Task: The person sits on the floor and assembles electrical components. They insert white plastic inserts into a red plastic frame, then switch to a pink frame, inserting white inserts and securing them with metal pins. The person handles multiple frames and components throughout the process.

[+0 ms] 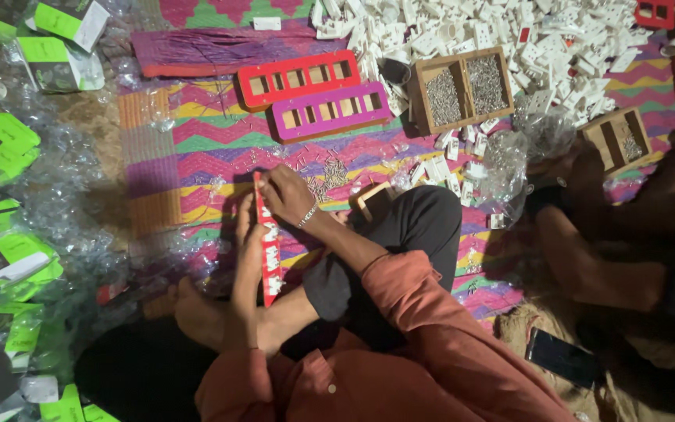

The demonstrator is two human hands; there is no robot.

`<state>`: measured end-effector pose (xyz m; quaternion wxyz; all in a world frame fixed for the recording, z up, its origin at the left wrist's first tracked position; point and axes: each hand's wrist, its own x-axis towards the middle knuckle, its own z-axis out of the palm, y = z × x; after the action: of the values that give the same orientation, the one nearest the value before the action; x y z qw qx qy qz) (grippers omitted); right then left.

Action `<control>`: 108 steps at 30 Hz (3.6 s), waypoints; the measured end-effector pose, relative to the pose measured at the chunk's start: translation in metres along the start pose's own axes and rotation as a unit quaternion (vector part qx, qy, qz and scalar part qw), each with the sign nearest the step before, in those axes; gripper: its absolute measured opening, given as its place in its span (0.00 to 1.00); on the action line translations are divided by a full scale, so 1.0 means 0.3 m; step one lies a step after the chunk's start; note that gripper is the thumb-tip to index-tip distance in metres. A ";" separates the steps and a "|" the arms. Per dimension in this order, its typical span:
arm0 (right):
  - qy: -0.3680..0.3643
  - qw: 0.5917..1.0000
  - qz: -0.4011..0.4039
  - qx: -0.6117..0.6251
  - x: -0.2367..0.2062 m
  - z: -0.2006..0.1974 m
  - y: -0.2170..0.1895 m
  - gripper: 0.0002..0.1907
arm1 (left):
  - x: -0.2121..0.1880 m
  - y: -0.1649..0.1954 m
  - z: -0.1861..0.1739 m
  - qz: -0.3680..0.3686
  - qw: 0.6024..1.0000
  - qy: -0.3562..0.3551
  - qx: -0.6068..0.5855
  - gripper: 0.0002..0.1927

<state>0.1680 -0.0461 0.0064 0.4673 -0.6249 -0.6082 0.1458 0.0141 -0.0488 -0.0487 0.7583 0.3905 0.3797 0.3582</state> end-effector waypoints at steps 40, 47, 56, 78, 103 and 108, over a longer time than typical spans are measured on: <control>0.010 0.997 0.075 -0.022 -0.020 0.021 0.000 0.07 | -0.008 -0.042 0.003 0.006 0.999 -0.024 0.047 0.39; 0.002 0.999 -0.029 -0.026 -0.024 0.034 -0.002 0.08 | -0.003 -0.043 -0.011 -0.037 0.999 0.032 0.016 0.35; -0.016 1.000 0.000 -0.011 -0.029 0.034 0.002 0.08 | -0.005 -0.016 -0.011 -0.051 0.998 0.025 0.005 0.37; -0.009 0.991 0.131 -0.008 0.014 0.049 0.006 0.12 | -0.008 -0.012 -0.017 0.244 0.936 0.045 0.249 0.36; -0.022 0.911 0.328 0.250 0.093 0.118 0.097 0.21 | 0.020 0.159 -0.110 0.298 0.785 0.096 0.535 0.37; -0.092 0.892 0.313 0.314 0.104 0.102 0.036 0.16 | 0.001 0.201 -0.080 0.263 0.772 0.083 0.573 0.48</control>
<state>0.1585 -0.0039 -0.0058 0.5112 -0.5872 -0.3441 0.5249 -0.0212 -0.0144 -0.0064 0.2357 0.8063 0.4584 0.2901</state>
